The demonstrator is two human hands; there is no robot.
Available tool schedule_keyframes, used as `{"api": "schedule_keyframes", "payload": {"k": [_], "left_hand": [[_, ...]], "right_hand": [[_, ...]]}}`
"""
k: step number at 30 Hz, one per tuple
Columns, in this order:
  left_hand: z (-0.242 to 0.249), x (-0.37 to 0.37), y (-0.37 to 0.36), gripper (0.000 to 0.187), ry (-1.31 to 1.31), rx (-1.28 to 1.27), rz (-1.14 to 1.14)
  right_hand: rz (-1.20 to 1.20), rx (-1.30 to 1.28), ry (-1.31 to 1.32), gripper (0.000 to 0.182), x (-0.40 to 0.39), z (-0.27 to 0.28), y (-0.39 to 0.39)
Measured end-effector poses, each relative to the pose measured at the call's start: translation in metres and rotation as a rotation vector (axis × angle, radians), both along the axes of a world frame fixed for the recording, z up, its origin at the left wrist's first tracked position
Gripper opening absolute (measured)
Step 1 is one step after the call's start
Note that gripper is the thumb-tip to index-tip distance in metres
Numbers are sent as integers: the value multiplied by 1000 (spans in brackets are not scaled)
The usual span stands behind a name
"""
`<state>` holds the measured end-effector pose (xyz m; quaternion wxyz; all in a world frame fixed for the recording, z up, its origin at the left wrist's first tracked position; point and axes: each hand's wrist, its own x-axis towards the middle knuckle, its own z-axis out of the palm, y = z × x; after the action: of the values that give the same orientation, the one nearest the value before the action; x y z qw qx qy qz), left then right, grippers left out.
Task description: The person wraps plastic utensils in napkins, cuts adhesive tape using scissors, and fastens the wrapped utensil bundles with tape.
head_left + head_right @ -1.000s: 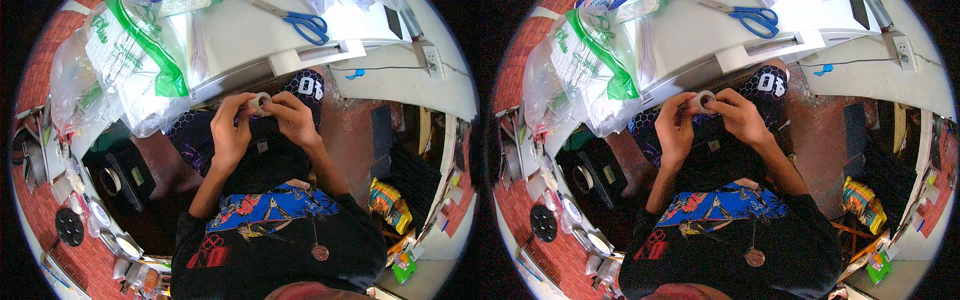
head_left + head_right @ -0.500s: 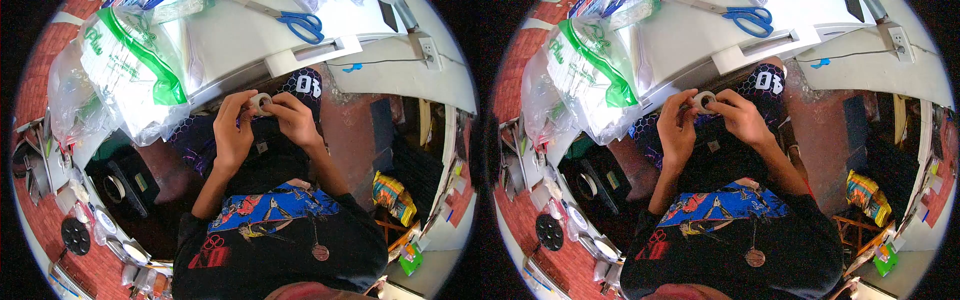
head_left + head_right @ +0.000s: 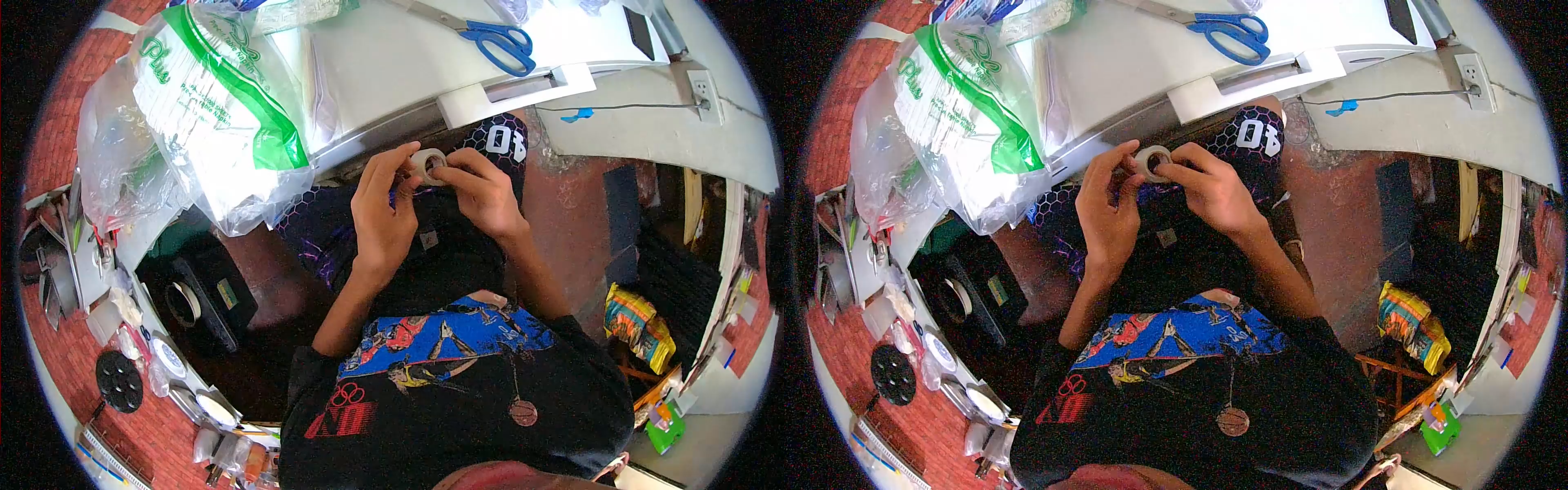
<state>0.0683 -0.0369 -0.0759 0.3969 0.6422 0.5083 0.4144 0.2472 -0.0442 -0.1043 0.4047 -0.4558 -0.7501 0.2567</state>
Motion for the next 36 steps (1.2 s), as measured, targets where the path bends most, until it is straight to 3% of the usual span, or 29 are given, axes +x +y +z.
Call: {"api": "schedule_keyframes", "payload": {"k": [5, 11, 13, 17, 28, 36], "left_hand": [[-4, 0, -1, 43, 84, 23, -22], [7, 8, 3, 47, -144, -46, 127], [-2, 1, 1, 43, -26, 58, 79], [-4, 1, -5, 35, -38, 56, 115], [-6, -17, 6, 25, -191, -202, 34], [-9, -11, 17, 16, -60, -22, 40]], "right_hand": [[-4, -13, 19, 41, -2, 2, 0], [-35, -56, 18, 40, -3, 5, 1], [-32, -47, 14, 40, -3, 2, 2], [-16, -33, 11, 39, -4, 1, 3], [36, 8, -4, 33, 1, 0, 0], [29, -1, 10, 35, 0, 0, 5]]}}
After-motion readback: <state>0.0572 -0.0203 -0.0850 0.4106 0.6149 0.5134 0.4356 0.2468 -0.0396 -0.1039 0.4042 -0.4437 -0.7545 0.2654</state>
